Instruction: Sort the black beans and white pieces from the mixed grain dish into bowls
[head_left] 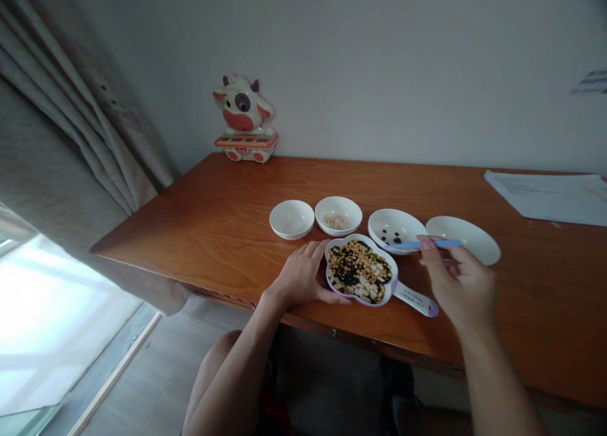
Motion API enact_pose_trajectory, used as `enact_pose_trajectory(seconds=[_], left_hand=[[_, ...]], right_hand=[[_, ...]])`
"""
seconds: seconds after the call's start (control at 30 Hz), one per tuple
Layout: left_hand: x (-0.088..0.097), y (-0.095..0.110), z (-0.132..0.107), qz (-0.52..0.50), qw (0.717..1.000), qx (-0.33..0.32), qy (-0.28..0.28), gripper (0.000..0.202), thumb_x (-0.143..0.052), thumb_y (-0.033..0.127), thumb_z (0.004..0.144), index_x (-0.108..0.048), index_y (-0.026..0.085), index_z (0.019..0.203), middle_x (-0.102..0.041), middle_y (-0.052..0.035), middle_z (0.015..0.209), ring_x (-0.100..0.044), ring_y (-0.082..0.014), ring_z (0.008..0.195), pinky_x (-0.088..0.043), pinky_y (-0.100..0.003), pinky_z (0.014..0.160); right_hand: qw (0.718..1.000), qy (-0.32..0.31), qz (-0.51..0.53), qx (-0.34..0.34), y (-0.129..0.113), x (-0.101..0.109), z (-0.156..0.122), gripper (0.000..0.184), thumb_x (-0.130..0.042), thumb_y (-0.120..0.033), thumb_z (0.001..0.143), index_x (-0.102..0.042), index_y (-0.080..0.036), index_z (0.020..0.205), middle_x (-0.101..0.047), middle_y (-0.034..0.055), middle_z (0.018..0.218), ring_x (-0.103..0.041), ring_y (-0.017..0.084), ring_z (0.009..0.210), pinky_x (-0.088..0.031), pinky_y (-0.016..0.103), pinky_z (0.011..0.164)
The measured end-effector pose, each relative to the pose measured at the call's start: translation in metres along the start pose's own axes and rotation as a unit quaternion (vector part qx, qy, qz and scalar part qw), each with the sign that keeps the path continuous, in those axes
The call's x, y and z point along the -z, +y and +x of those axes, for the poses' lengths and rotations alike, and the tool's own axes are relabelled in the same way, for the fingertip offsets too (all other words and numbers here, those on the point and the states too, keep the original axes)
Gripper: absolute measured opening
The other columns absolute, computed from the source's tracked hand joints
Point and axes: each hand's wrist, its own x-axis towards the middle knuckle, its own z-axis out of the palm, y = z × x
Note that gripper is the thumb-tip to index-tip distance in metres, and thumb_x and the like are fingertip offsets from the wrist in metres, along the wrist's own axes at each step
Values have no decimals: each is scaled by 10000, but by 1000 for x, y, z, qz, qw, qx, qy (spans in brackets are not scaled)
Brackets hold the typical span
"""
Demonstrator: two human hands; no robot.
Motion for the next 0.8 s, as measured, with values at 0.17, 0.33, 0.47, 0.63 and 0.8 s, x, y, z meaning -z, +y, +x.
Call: enact_pose_trajectory(seconds=[0.17, 0.33, 0.47, 0.63, 0.8], left_hand=[[0, 0, 0, 6, 1000, -4, -1, 1078, -829, 688, 616, -368, 218, 1469, -574, -145, 1366, -569, -354, 1266, -446, -513, 1108], [1, 3, 0, 9, 1000, -1, -2, 1059, -825, 679, 629, -373, 218, 1468, -573, -140, 1364, -573, -352, 1263, -455, -505, 1096], [2, 4, 0, 8, 1000, -2, -1, 1069, -831, 680, 621, -375, 220, 1473, -574, -139, 1361, -575, -353, 1259, -456, -503, 1093], [2, 4, 1, 6, 1000, -14, 0, 1094, -823, 719, 607, -377, 219, 1473, -579, -128, 1369, -571, -345, 1262, -447, -488, 1110], [1, 2, 0, 16, 1000, 0, -7, 1144, -810, 707, 627, -299, 212, 1524, -560, -163, 1380, -555, -376, 1279, -448, -531, 1093]], right_hand=[[1000, -13, 5, -5, 0, 2, -3, 305, -647, -486, 921, -760, -215, 1003, -766, 44, 807, -711, 192, 689, -525, 295, 645], [999, -40, 31, -6, -1, -4, -7, 300, -643, -481, 925, -759, -219, 1014, -767, 50, 835, -710, 190, 693, -529, 297, 640], [997, -46, 52, -19, -2, -5, -7, 308, -647, -492, 920, -761, -223, 1017, -764, 49, 850, -700, 185, 694, -532, 299, 646], [994, -56, 68, -66, -1, -1, -5, 360, -637, -538, 913, -760, -225, 1039, -746, 42, 809, -682, 189, 712, -529, 305, 660], [984, -67, 111, -122, -4, -1, -5, 389, -662, -563, 881, -756, -210, 1016, -743, 45, 821, -668, 173, 690, -544, 294, 656]])
